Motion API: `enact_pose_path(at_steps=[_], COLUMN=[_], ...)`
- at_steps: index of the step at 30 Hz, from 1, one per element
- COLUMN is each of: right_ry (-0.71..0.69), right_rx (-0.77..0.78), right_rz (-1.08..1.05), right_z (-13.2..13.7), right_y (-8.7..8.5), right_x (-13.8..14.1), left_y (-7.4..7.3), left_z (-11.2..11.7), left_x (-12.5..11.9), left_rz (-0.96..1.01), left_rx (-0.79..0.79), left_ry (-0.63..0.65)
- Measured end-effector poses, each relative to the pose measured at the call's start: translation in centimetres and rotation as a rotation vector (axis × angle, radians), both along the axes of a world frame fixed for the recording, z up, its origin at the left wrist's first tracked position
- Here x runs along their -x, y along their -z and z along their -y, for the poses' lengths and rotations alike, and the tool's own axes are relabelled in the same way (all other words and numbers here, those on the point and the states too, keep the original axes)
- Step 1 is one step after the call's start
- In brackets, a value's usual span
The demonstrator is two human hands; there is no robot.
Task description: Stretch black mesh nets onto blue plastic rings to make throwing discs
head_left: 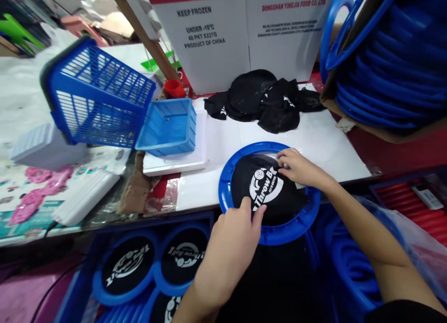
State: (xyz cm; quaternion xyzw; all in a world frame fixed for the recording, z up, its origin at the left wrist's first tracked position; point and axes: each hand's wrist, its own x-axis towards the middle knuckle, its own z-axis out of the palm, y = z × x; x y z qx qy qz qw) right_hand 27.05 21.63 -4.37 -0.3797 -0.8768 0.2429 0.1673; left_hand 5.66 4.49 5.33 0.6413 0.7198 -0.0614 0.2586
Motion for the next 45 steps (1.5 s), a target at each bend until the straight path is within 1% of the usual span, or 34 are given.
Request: enact_pose_path(at_steps=[2,4,5,7,8,9,10,11,13,16,20,23,25,27,29,32,34,38,40,43,45], right_ry=[-0.05,-0.018,0.024,0.114,0.146,0.162,0.166,0.164,0.155,0.16,0.186,0.213,0.234,0.204,0.138,0.089,0.098,0.153,0.167,0.139,0.126], right_rx=[0.069,0.148,0.185,0.245,0.267,0.288,0.31,0.332,0.373,0.401,0.379,0.309,0.206,0.083,0.006,0.023,0.021,-0.053,0.001,0.15,0.204], right_rz=[-0.095,-0.212,-0.282,-0.406,-0.45,-0.476,-0.49,-0.499,-0.519,-0.537,-0.49,-0.413,-0.339,-0.231,-0.132,-0.094,-0.108,-0.109,-0.153,-0.259,-0.303], right_z=[-0.9,-1.6,-2.0,-2.5,-2.8,-3.1,-3.3,-3.4,-3.7,-3.9,-3.8,-3.4,-3.0,-2.8,-2.8,-3.1,-3.3,-3.5,-3.7,-4.3,-4.7], right_y=[-0.1,-0.2,-0.2,0.0,0.2,0.3,0.5,0.6,0.8,0.7,0.5,0.1,-0.4,-0.8,-1.3,-1.6,-1.5,-0.7,-0.3,0.3,0.6], right_x=[0.3,0.5,0.6,0.8,0.9,0.9,1.0,1.0,1.0,0.9,1.0,1.4,1.7,1.9,1.9,1.7,1.7,1.7,1.6,1.3,1.1], left_y=[-0.2,0.4,0.9,2.4,3.3,4.2,5.1,6.0,7.5,8.6,9.1,9.4,9.7,9.9,9.9,9.8,9.7,9.6,9.6,9.5,9.4], left_z=[-2.4,-6.2,-8.4,-13.0,-15.1,-17.0,-18.6,-19.9,-21.4,-22.1,-21.7,-21.3,-21.0,-20.8,-20.7,-20.6,-20.5,-20.4,-20.4,-20.3,-20.2], left_x=[1.0,2.3,2.9,3.9,4.1,4.2,4.2,4.0,3.6,3.2,3.3,3.1,2.9,2.7,2.6,2.6,2.7,2.7,2.7,2.7,2.7], left_rz=[0.004,0.045,0.071,0.171,0.251,0.359,0.462,0.53,0.617,0.716,0.838,0.788,0.725,0.686,0.679,0.683,0.683,0.667,0.645,0.618,0.604], left_rx=[-0.119,-0.274,-0.355,-0.484,-0.521,-0.522,-0.503,-0.469,-0.397,-0.352,-0.35,-0.387,-0.417,-0.444,-0.449,-0.431,-0.432,-0.443,-0.448,-0.454,-0.452], left_ry=[0.097,0.183,0.238,0.42,0.507,0.577,0.617,0.656,0.696,0.703,0.669,0.567,0.521,0.518,0.536,0.563,0.574,0.571,0.574,0.573,0.564])
